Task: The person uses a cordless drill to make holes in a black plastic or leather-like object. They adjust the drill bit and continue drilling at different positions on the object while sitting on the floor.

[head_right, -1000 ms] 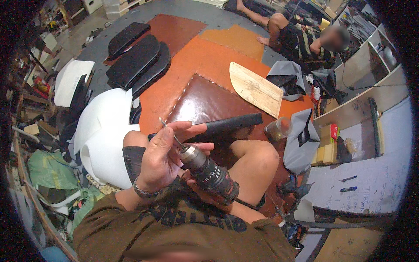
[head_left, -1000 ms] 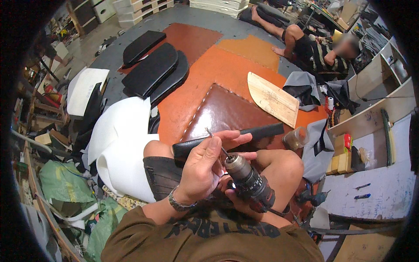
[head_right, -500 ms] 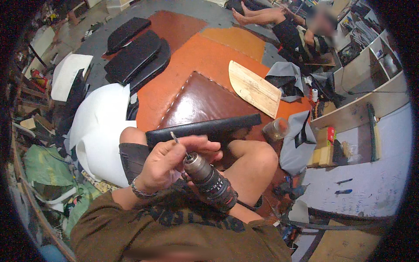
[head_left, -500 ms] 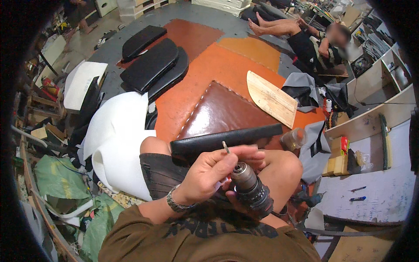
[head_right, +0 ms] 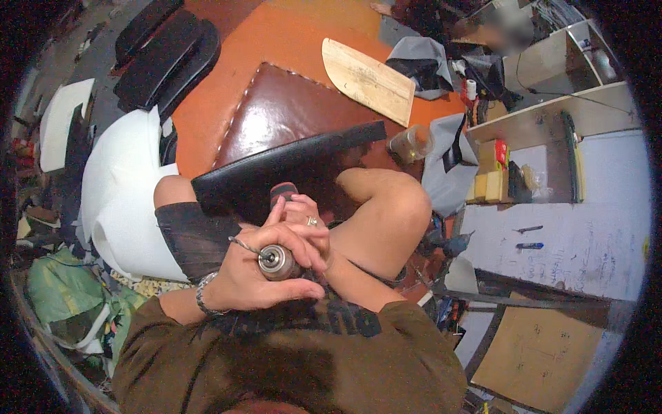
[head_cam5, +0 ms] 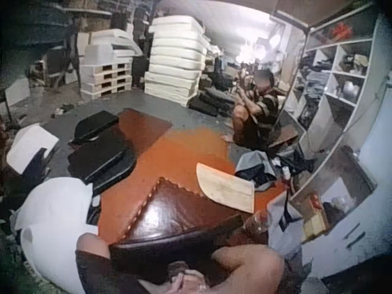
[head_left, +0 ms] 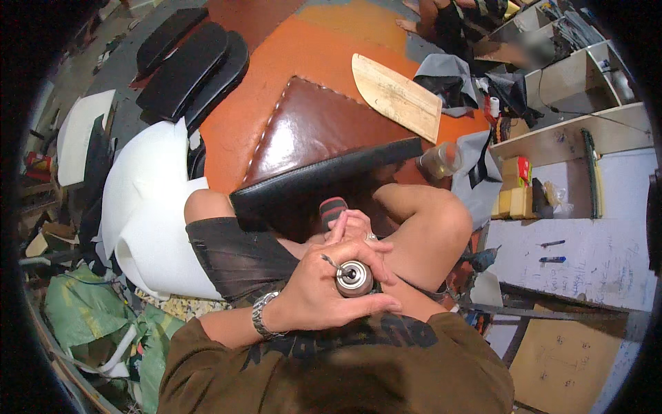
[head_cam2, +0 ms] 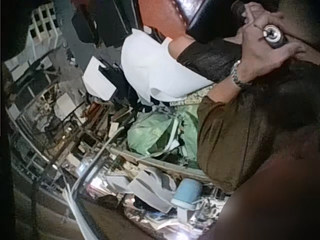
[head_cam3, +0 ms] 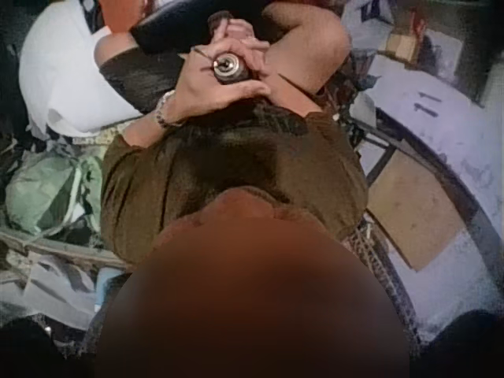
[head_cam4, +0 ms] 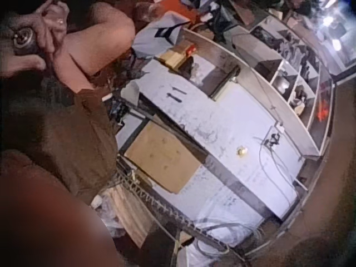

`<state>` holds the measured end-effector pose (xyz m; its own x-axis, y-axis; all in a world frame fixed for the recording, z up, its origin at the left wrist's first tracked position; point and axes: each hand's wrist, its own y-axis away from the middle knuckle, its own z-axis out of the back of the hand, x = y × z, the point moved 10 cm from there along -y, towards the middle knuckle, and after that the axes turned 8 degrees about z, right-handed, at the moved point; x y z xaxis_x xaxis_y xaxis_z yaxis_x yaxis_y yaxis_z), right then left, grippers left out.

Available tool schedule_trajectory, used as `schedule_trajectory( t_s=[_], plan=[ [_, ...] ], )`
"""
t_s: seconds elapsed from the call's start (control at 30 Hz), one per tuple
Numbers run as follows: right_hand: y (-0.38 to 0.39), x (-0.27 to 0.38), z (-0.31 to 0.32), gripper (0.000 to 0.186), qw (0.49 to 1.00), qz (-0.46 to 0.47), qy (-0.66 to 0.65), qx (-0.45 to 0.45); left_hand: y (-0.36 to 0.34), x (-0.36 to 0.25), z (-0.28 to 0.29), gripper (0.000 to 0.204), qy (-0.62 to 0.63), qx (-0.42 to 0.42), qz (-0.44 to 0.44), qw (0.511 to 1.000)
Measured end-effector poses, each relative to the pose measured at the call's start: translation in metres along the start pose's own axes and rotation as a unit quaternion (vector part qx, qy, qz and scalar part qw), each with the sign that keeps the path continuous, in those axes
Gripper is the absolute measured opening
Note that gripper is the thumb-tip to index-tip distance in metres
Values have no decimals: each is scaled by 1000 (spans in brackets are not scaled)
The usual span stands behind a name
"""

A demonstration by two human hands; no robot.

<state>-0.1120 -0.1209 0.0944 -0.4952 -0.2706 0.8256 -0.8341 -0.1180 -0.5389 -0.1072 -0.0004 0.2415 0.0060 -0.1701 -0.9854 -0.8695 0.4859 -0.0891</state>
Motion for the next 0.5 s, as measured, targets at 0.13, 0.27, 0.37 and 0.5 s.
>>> schedule_trajectory(
  t_s=[0.13,0.27,0.37,0.5],
  plan=[
    [-27,22,-49,30,916,137,304,222,5,13,-5,22,-44,-20,53,997],
    [-25,12,-53,29,940,102,230,229,10,12,-4,18,-58,-42,31,997],
    [-18,5,-52,27,958,95,175,208,11,14,-3,19,-53,-47,21,997],
    [-14,0,-53,24,977,52,90,187,13,12,3,21,-26,-93,-2,995]
  ],
)
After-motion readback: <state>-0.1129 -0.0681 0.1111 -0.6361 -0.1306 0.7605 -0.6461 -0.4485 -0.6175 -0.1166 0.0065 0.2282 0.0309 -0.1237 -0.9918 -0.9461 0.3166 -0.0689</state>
